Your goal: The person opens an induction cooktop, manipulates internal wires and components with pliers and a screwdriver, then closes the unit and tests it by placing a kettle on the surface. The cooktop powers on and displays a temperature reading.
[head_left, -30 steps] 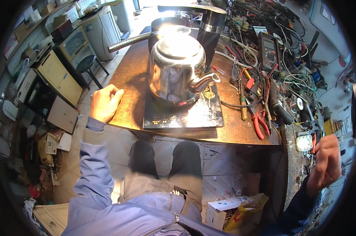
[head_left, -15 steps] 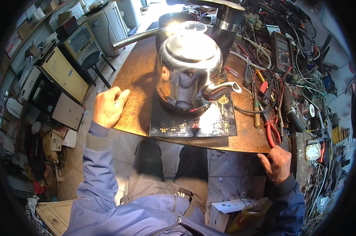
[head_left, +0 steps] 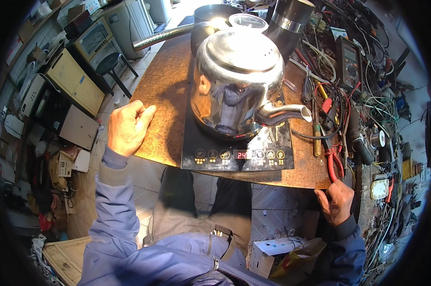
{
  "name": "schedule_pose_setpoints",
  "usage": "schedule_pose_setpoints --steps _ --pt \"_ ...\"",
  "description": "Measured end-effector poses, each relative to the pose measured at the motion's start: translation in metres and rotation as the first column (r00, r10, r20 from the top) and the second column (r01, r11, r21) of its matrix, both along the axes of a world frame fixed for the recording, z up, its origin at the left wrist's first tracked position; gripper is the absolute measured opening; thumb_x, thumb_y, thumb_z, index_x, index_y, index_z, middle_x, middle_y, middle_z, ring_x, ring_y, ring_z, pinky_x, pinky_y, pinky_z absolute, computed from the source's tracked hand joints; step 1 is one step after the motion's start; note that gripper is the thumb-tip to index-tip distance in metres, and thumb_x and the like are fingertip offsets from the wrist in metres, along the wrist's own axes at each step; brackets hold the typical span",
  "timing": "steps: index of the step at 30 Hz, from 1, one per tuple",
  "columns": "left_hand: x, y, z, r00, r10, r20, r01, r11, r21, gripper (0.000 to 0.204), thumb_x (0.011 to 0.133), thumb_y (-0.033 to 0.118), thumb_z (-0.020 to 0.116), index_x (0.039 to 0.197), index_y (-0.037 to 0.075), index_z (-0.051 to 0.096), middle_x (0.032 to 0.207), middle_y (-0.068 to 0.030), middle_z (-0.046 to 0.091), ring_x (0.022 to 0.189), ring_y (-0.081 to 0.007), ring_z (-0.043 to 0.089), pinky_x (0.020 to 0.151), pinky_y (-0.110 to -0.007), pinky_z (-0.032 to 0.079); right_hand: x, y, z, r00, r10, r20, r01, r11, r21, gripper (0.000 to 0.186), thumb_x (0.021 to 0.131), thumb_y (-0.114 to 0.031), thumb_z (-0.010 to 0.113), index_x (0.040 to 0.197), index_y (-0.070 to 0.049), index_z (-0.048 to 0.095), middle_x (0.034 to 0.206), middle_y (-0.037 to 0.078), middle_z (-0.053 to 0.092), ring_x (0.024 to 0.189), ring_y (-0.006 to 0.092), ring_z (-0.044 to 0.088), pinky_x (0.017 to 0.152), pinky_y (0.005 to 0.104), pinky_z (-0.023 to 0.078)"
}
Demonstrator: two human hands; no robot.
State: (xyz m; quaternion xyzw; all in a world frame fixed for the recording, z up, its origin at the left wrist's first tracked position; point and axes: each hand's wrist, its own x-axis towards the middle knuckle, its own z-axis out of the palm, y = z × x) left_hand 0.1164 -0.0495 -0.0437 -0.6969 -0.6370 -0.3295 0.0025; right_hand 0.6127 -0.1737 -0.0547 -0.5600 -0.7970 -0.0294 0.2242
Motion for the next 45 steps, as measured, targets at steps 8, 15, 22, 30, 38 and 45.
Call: schedule_pose_setpoints --steps 8,15,22,30,38,45 --pt "0.0012 -0.0006 0.0009 1.000 0.008 0.001 -0.008 1.000 0.004 0.034 0.091 0.025 0.072 0.071 0.000 0.060 0.063 -0.0175 0.059 0.056 -0.0327 0.059 0.054 -0.041 0.044 0.0041 -0.0009 -0.0056 1.000 0.015 -0.016 -0.015 1.000 0.009 0.046 0.071 -0.004 0.084 0.064 -0.002 0.039 0.062 0.014 0.041 0.052 0.0322 0.045 0.047 0.0395 0.034" --pt "0.0019 -0.0009 0.0008 1.000 0.011 0.004 -0.011 1.000 0.001 0.034 0.091 0.024 0.072 0.071 0.000 0.060 0.063 -0.0175 0.059 0.055 -0.0326 0.059 0.053 -0.041 0.044 0.0028 -0.0017 -0.0042 1.000 0.006 -0.003 -0.006 1.000 0.006 0.045 0.070 -0.003 0.084 0.064 -0.002 0.039 0.062 0.014 0.042 0.052 0.0323 0.046 0.048 0.0399 0.035" --pt "0.0010 -0.0007 0.0002 1.000 0.007 0.005 -0.007 1.000 0.000 0.034 0.091 0.024 0.072 0.071 0.000 0.060 0.063 -0.0172 0.059 0.055 -0.0320 0.060 0.053 -0.041 0.044 0.0018 -0.0015 -0.0038 1.000 0.004 -0.008 -0.004 1.000 0.004 0.045 0.070 -0.003 0.083 0.064 -0.001 0.039 0.062 0.014 0.042 0.052 0.0324 0.047 0.048 0.0402 0.035" --pt "0.0013 -0.0003 -0.0005 1.000 0.007 -0.002 -0.007 1.000 0.007 0.034 0.091 0.025 0.073 0.070 0.001 0.060 0.062 -0.0165 0.060 0.055 -0.0313 0.060 0.053 -0.040 0.044 0.0021 -0.0013 -0.0047 1.000 0.008 -0.009 -0.007 1.000 0.006 0.045 0.070 -0.003 0.083 0.064 -0.001 0.039 0.063 0.014 0.042 0.052 0.0329 0.047 0.048 0.0404 0.035" --pt "0.0001 -0.0006 -0.0022 1.000 -0.001 0.004 0.001 1.000 -0.001 0.031 0.090 0.020 0.074 0.074 -0.002 0.059 0.059 -0.0113 0.054 0.053 -0.0171 0.050 0.052 -0.035 0.042 0.0015 -0.0008 -0.0049 1.000 0.003 -0.006 -0.003 1.000 0.006 0.044 0.071 -0.006 0.085 0.063 -0.003 0.041 0.063 0.014 0.043 0.053 0.0332 0.048 0.048 0.0412 0.037" --pt "0.0003 0.0000 -0.0025 1.000 0.009 0.002 -0.009 1.000 -0.001 0.032 0.090 0.022 0.074 0.072 -0.001 0.059 0.059 -0.0126 0.054 0.052 -0.0212 0.052 0.052 -0.037 0.042 0.0023 -0.0021 -0.0047 1.000 -0.004 0.001 0.004 1.000 0.005 0.045 0.070 -0.008 0.086 0.062 -0.003 0.042 0.063 0.014 0.043 0.053 0.0331 0.049 0.048 0.0413 0.038"
